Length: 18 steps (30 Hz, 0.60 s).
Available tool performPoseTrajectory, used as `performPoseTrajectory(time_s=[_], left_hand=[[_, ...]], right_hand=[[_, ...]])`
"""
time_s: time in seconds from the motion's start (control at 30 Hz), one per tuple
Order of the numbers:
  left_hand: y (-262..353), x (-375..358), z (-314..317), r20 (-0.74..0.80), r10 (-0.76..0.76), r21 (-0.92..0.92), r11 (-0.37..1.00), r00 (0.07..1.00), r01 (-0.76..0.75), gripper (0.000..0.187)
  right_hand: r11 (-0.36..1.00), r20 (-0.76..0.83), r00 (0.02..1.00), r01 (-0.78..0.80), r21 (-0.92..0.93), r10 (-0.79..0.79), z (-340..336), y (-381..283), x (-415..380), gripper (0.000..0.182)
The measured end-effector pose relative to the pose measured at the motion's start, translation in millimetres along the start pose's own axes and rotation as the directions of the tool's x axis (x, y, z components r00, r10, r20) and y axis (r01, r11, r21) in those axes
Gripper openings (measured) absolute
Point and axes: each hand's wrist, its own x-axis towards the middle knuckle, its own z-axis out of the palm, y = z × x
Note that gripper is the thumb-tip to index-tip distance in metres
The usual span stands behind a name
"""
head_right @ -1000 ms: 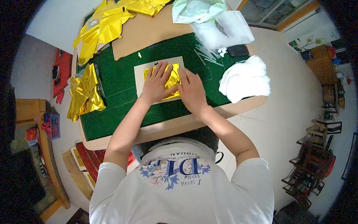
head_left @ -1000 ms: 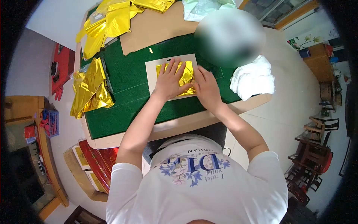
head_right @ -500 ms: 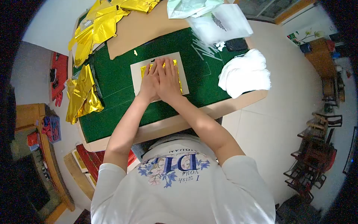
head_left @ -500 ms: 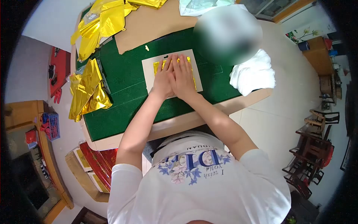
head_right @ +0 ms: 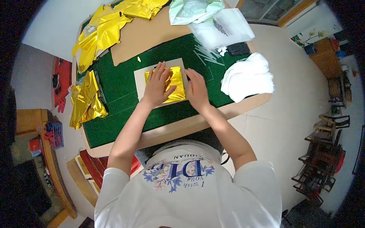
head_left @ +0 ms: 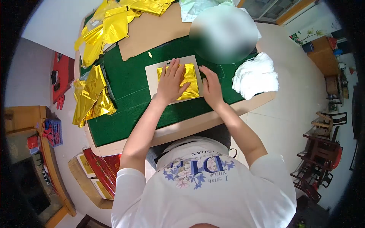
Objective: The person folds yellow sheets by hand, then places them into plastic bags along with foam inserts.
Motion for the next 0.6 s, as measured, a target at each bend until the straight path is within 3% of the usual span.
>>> performPoseTrajectory(time_s=[0.17,0.27,0.37,0.6], left_hand=[[19,3,-27,-0.034,0.091,0.080,0.993,0.995,-0.088,0.065],[40,1,-38,0.104,0.125,0.038,0.991,0.987,-0.130,0.074],[37,-7,-25,0.231,0.047,0.062,0.996,0.972,-0.063,0.090],[30,-14,-14,0.182,0.050,0.012,0.999,0.982,-0.053,0.086]], right_hand=[[0.999,0.068,0.998,-0.001,-0.036,0.003,-26,3,-14,0.035],[1.000,0.072,0.997,0.008,-0.025,-0.006,-23,10,-17,0.034],[1.000,0.074,0.997,0.018,-0.020,-0.016,-23,8,-19,0.033],[0.999,0.111,0.994,0.024,-0.040,-0.020,-32,10,-32,0.036]])
